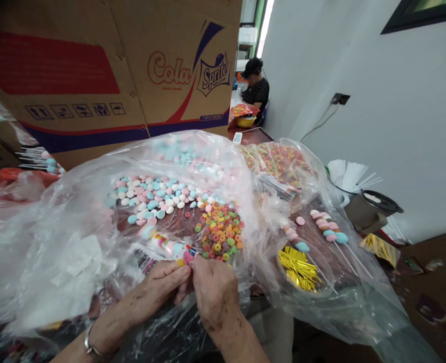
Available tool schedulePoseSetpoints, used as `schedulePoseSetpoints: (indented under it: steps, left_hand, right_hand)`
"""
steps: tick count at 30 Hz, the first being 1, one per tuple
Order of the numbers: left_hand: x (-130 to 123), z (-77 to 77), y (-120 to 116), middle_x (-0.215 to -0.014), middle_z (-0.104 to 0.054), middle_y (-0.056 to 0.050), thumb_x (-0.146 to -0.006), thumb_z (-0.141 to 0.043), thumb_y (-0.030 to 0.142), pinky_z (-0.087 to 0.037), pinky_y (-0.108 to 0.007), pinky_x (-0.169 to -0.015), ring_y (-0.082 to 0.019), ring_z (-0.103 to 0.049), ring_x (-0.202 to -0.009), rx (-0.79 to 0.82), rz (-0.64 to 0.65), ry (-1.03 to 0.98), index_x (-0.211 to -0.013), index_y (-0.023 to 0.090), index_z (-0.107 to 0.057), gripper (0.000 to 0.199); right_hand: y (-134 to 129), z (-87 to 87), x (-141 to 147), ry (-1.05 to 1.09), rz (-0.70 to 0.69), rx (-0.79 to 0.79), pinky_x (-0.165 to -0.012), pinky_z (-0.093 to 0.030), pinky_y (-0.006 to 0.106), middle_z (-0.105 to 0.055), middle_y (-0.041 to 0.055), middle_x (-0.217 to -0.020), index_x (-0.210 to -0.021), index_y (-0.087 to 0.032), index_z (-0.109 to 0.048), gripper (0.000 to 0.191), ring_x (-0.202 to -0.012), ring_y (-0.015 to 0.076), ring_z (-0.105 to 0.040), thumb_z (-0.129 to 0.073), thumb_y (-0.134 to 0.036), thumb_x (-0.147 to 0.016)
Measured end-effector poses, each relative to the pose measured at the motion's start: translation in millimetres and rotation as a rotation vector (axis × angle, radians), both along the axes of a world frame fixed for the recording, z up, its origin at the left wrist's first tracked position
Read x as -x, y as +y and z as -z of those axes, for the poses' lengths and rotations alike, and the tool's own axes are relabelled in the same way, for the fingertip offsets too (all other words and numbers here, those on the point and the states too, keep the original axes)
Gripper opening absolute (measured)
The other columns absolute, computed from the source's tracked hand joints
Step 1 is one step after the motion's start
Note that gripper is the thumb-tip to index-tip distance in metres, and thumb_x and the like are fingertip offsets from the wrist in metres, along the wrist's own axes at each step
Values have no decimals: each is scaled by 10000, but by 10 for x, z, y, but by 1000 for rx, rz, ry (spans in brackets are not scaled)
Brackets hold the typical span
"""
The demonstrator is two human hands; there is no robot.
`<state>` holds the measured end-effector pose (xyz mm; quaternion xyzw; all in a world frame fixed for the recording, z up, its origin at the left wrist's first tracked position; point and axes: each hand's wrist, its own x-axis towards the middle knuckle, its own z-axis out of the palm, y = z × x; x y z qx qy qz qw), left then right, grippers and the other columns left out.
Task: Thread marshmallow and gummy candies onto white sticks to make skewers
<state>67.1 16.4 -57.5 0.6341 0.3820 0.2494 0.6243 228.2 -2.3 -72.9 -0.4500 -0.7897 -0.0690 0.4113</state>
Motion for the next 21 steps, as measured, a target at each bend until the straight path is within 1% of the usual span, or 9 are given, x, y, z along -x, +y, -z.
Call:
schedulePoseSetpoints:
  steps: [4, 5, 6, 8, 10, 12, 15, 18, 21]
  left_hand:
    - [206, -472, -107, -627, -581, 16, -980, -429, 408, -396, -249, -610, -145, -527, -604, -11, 299, 190, -675, 210, -555, 384]
    - [292, -620, -110, -607, -584, 26, -978, -441, 422, -390, -243, -572, -143, -527, -574, -41, 314, 223, -716, 215, -588, 365]
    - [381, -756, -95, -610, -594, 28, -982, -430, 442, -399, -238, -570, -145, -539, -574, -99, 258, 237, -764, 217, -625, 369]
    - [537, -957, -12, -778, -677, 2, -977, -448, 456, -442, -240, -662, -174, -609, -721, -327, 17, 286, -947, 229, -683, 328]
    - [624, -1034, 122, -1009, -715, -34, -948, -522, 459, -458, -267, -807, -222, -630, -929, -467, -90, 402, -1088, 234, -682, 310]
    - [632, -997, 257, -1109, -711, -52, -935, -552, 461, -451, -294, -875, -250, -618, -1009, -462, 34, 456, -1132, 235, -690, 330]
    - [547, -819, 355, -943, -724, -40, -934, -542, 483, -473, -285, -768, -235, -630, -869, -233, 256, 354, -947, 226, -736, 322]
    - [437, -596, 284, -741, -679, -22, -883, -605, 512, -458, -268, -606, -192, -598, -672, 97, 136, 130, -780, 203, -695, 338]
    - [347, -402, 162, -638, -667, -19, -870, -624, 526, -419, -248, -507, -152, -567, -522, 364, -52, -85, -760, 190, -649, 355]
  right_hand:
    - [83, -132, -146, -11, -115, 41, -575, -390, 273, -612, 27, -627, -863, -171, -622, 334, -583, 170, -564, -340, -196, -1039]
    - [103, -162, -187, -32, -137, 44, -588, -389, 278, -617, 33, -645, -862, -170, -622, 325, -601, 173, -560, -347, -182, -1034]
    - [122, -194, -226, -58, -162, 50, -602, -390, 283, -622, 40, -664, -865, -166, -623, 316, -622, 176, -558, -353, -170, -1029]
    - [158, -266, -286, -111, -228, 62, -621, -387, 294, -619, 45, -681, -867, -163, -627, 310, -646, 180, -541, -363, -163, -1029]
    - [189, -354, -321, -163, -315, 78, -631, -386, 298, -607, 41, -687, -866, -165, -629, 314, -654, 177, -515, -366, -176, -1037]
    - [217, -449, -339, -209, -383, 99, -639, -389, 297, -606, 37, -697, -858, -169, -629, 324, -661, 170, -505, -364, -187, -1044]
    - [261, -555, -365, -237, -442, 136, -655, -402, 305, -627, 41, -733, -878, -167, -629, 327, -682, 169, -518, -352, -191, -1050]
    - [301, -563, -386, -160, -488, 166, -679, -434, 310, -644, 44, -778, -925, -176, -623, 271, -711, 170, -544, -382, -215, -1042]
    - [303, -461, -348, 171, -337, 338, -689, -480, 293, -653, 34, -864, -1117, -200, -585, 175, -726, 155, -579, -485, -289, -1005]
